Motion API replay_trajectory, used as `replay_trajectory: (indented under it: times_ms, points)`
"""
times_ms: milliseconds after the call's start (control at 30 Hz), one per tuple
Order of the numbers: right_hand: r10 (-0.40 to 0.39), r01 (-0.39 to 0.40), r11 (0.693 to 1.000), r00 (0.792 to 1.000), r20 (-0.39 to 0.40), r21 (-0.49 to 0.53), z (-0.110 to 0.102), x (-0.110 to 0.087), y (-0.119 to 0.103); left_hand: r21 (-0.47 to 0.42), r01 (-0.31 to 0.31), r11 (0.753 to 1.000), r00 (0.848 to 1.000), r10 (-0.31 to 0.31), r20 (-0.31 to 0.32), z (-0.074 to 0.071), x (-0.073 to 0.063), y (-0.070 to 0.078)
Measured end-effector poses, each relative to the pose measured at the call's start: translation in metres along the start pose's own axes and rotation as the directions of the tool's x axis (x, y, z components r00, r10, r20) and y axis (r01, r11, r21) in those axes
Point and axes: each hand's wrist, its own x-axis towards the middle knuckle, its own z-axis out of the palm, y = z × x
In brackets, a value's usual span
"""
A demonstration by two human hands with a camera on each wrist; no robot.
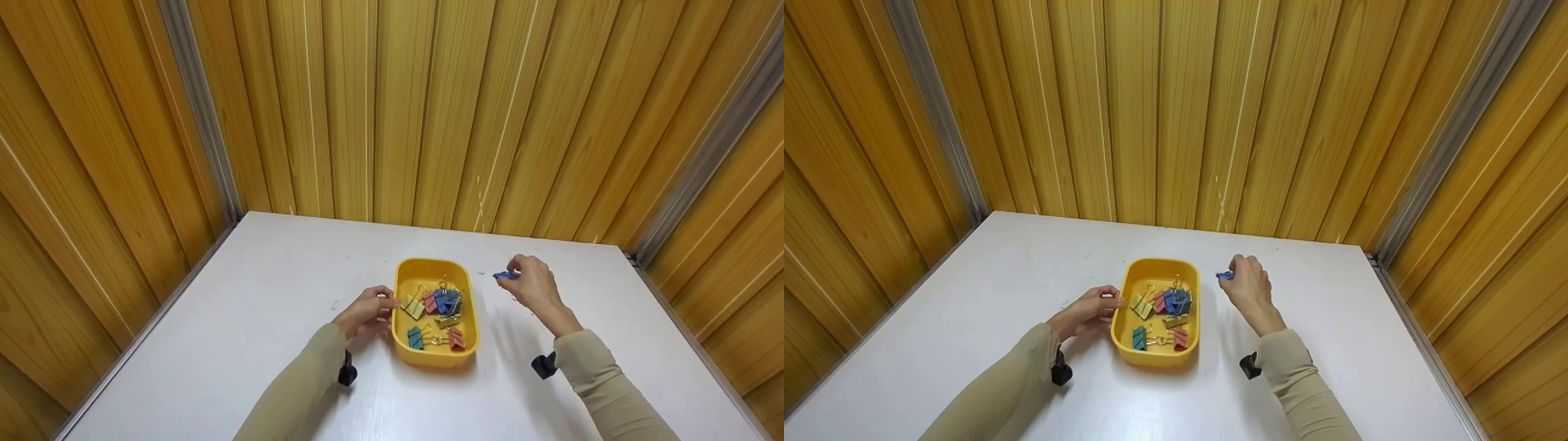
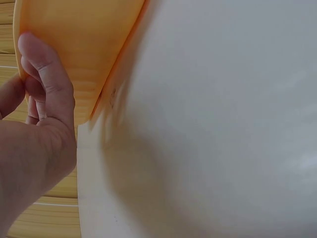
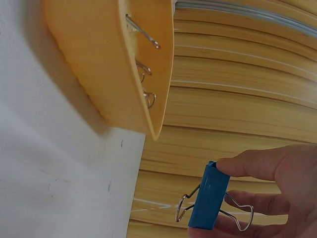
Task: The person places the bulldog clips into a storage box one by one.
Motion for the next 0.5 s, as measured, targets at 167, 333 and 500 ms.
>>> replay_trajectory:
  times_ms: [167, 333, 500]
  points:
    - [-0.004, 0.003, 0.999, 0.999, 0.033, 0.032, 0.009, 0.001, -0.018, 0.01, -0.003, 1.0, 1.0, 0.003, 0.002, 0.0, 0.0, 0.0]
    - [-0.059, 0.058, 0.997, 0.998, 0.016, 0.043, 0.02, 0.0, -0.034, 0.017, -0.042, 0.999, 0.999, 0.042, 0.009, -0.001, 0.002, -0.002]
    - [-0.101, 0.1, 0.993, 0.995, 0.018, 0.061, 0.034, -0.002, -0.05, 0.011, -0.056, 0.998, 0.998, 0.056, 0.014, 0.0, 0.003, -0.003]
